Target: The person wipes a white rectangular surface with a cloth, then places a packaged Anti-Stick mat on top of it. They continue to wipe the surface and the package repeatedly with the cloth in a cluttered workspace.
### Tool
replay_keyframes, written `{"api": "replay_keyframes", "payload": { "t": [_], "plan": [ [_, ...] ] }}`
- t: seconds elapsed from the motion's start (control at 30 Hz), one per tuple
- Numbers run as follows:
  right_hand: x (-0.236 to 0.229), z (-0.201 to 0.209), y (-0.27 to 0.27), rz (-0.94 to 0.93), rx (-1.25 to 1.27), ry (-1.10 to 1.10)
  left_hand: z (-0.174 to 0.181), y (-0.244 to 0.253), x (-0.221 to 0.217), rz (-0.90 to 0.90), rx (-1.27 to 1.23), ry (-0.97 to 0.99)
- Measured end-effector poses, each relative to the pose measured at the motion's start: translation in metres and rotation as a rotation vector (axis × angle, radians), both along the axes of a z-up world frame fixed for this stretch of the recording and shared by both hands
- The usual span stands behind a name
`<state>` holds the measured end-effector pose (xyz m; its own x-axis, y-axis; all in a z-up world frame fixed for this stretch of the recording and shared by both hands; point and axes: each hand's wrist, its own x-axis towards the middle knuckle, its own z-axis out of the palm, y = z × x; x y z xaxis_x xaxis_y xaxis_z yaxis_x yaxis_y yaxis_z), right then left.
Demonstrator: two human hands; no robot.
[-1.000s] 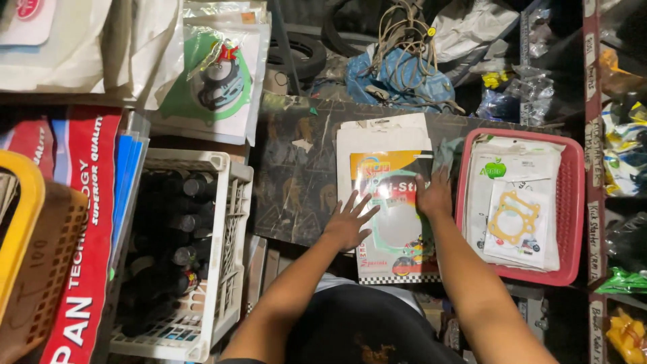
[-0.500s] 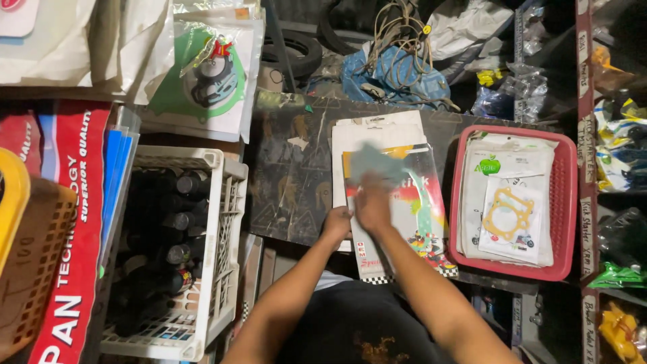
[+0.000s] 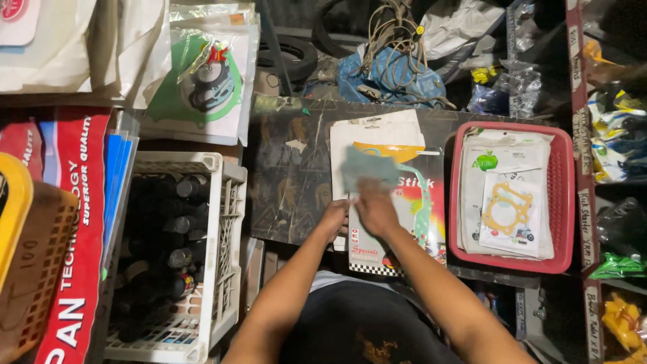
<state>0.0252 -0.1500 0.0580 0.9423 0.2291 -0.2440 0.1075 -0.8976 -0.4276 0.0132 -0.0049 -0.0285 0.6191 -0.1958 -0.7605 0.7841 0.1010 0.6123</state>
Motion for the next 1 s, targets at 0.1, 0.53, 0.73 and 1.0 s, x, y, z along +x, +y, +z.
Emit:
{"api": "replay_keyframes", "payload": {
  "t": [0.1,0.53,0.73,1.0],
  "plan": [
    [-0.001,0.003,-0.027,0.101,-0.014,0.05,-0.007,0.011,0.004,-0.061,-0.003,0.01],
    [-0.01,-0.015,-0.06,0.026,0.016,-0.088,-0.027,0.007,0.003,-0.102,0.052,-0.153],
    [-0.026,-0.035,-0.046,-0.324,-0.118,-0.342,-0.046,0.001,0.007,-0.044,0.173,-0.314],
    [-0.017,-0.024,-0.066,-0.304,-0.14,-0.178,0.004,0.016,0.017,0.158,0.109,-0.139]
  ]
}}
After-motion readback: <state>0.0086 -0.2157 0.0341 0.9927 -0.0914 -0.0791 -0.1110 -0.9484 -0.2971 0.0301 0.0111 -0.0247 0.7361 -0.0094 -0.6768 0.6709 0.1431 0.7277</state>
